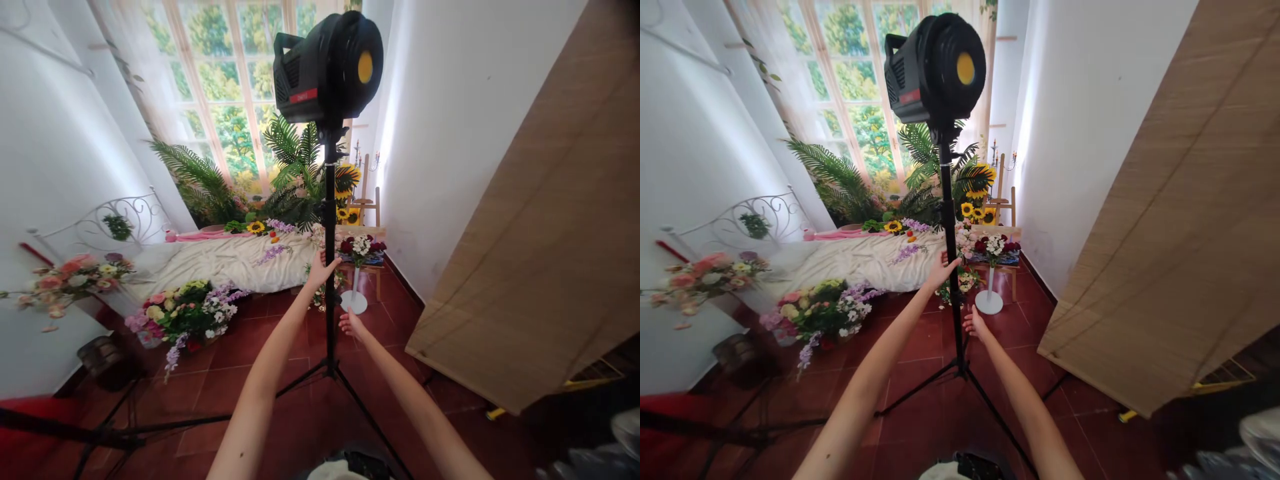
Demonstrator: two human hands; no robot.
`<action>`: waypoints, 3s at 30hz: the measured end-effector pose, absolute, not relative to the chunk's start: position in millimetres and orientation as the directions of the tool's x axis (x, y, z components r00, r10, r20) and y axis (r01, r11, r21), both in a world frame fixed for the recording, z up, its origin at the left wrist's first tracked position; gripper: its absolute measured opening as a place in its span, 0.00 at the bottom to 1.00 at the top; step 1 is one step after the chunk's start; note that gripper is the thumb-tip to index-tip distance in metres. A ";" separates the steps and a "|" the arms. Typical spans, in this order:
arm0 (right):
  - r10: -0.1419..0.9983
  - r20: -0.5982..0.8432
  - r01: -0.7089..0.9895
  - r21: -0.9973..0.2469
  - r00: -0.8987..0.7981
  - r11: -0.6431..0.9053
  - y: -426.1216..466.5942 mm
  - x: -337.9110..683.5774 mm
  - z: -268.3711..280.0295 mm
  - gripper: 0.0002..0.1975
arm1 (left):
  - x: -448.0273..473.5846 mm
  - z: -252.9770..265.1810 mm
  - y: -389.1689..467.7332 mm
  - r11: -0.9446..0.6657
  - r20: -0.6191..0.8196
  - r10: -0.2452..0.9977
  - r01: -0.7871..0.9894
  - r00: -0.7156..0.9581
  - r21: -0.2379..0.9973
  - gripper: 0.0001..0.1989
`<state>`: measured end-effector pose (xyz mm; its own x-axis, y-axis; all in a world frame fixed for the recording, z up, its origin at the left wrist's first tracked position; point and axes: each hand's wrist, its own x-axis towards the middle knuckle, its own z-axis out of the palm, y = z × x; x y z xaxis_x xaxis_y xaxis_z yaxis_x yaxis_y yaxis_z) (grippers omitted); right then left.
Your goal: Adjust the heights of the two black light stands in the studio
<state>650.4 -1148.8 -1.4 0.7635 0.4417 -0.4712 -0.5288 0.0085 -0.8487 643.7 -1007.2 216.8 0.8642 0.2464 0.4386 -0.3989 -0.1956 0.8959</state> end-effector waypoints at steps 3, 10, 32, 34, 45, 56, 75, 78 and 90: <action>0.531 -0.499 -0.633 -0.769 0.685 0.094 -1140.9 658.4 19.0 0.32 | 655.0 236.6 -1021.0 -0.149 0.470 0.313 -0.446 0.825 0.882 0.20; 0.725 -0.409 -0.675 -0.730 0.554 0.104 -1136.8 667.9 43.8 0.25 | 681.8 271.2 -1034.1 -0.110 0.419 0.433 -0.415 0.798 0.903 0.16; 0.800 -0.165 -0.728 -0.546 0.577 0.413 -1140.3 668.5 52.3 0.22 | 717.6 268.9 -1031.2 -0.243 0.406 0.528 -0.325 0.746 0.914 0.12; 0.788 -0.153 -0.723 -0.530 0.596 0.444 -1138.9 667.1 51.1 0.22 | 719.3 268.2 -1030.8 -0.263 0.419 0.529 -0.327 0.738 0.908 0.12; 0.630 -0.169 -0.309 -0.944 0.758 0.119 -1138.7 680.6 45.7 0.22 | 724.2 268.8 -1031.6 -0.292 0.428 0.558 -0.315 0.711 0.903 0.10; 0.406 0.280 0.458 -0.764 0.870 -0.454 -1149.1 682.9 57.2 0.11 | 711.2 213.9 -1037.1 -0.262 0.354 0.616 -0.240 0.704 0.935 0.11; 0.525 0.168 0.549 -0.160 0.834 -0.820 -1149.7 669.3 84.1 0.22 | 710.1 104.1 -1037.2 -0.284 0.219 0.688 -0.020 0.692 0.959 0.11; 0.532 0.162 0.553 -0.138 0.831 -0.822 -1149.7 668.7 87.9 0.22 | 708.9 96.3 -1035.1 -0.320 0.212 0.685 0.026 0.697 0.947 0.12; 0.525 0.160 0.548 -0.200 0.836 -0.812 -1149.5 673.5 84.7 0.22 | 707.1 76.7 -1018.1 -0.359 0.174 0.524 0.031 0.833 0.933 0.13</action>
